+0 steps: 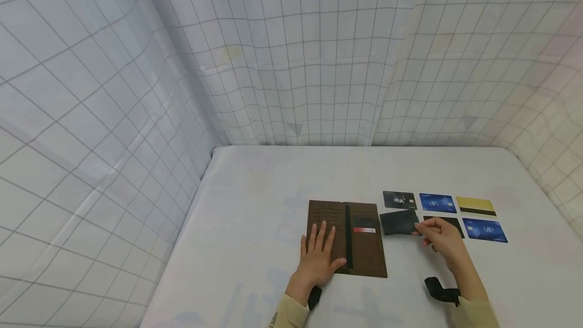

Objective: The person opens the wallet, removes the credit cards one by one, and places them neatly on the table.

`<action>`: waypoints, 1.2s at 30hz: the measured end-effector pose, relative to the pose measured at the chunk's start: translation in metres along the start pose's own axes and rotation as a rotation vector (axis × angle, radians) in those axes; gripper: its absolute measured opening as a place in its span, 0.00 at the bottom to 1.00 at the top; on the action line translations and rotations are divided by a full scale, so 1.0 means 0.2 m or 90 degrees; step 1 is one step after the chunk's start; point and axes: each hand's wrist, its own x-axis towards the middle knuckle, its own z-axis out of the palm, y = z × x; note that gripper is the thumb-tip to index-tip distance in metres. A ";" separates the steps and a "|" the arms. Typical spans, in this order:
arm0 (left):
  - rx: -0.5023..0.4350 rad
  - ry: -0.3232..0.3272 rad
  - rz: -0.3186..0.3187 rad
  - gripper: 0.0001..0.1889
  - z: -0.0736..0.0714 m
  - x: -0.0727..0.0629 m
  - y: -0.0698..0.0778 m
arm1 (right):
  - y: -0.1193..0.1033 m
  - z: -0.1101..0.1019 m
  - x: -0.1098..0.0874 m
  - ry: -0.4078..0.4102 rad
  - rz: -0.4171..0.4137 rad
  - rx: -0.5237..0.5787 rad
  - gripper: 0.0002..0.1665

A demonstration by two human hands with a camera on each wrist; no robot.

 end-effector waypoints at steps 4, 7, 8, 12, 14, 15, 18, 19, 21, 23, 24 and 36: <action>-0.005 0.008 0.005 0.39 0.00 0.00 0.00 | 0.06 -0.01 -0.06 0.012 0.020 0.008 0.23; 0.002 0.002 0.001 0.39 -0.01 0.01 0.00 | 0.09 -0.02 -0.10 0.018 0.039 0.011 0.22; 0.006 -0.001 -0.002 0.39 -0.01 0.01 0.00 | 0.10 -0.02 -0.11 0.019 0.048 0.013 0.22; 0.020 -0.009 -0.016 0.39 -0.01 0.01 0.00 | 0.13 -0.01 -0.16 0.020 0.066 0.008 0.22; 0.022 -0.010 -0.019 0.40 -0.01 0.01 0.00 | 0.14 -0.01 -0.18 0.023 0.074 0.001 0.23; 0.021 -0.010 -0.020 0.40 0.00 0.01 0.00 | 0.14 -0.01 -0.18 0.026 0.076 -0.003 0.23; 0.015 -0.005 -0.015 0.39 0.00 0.01 0.00 | 0.14 0.00 -0.20 0.036 0.088 -0.009 0.22; 0.016 -0.005 -0.014 0.39 0.00 0.01 0.00 | 0.15 0.00 -0.21 0.041 0.092 -0.012 0.22; 0.020 -0.004 -0.013 0.39 -0.01 0.01 0.01 | 0.15 0.01 -0.21 0.050 0.100 -0.019 0.22; 0.022 -0.002 -0.015 0.39 -0.01 0.01 0.01 | 0.15 0.01 -0.22 0.059 0.109 -0.027 0.23; 0.023 -0.003 -0.018 0.39 -0.01 0.01 0.01 | 0.15 0.01 -0.22 0.063 0.113 -0.032 0.23; 0.025 -0.011 -0.024 0.39 -0.02 0.00 0.02 | 0.16 0.01 -0.21 0.077 0.124 -0.100 0.24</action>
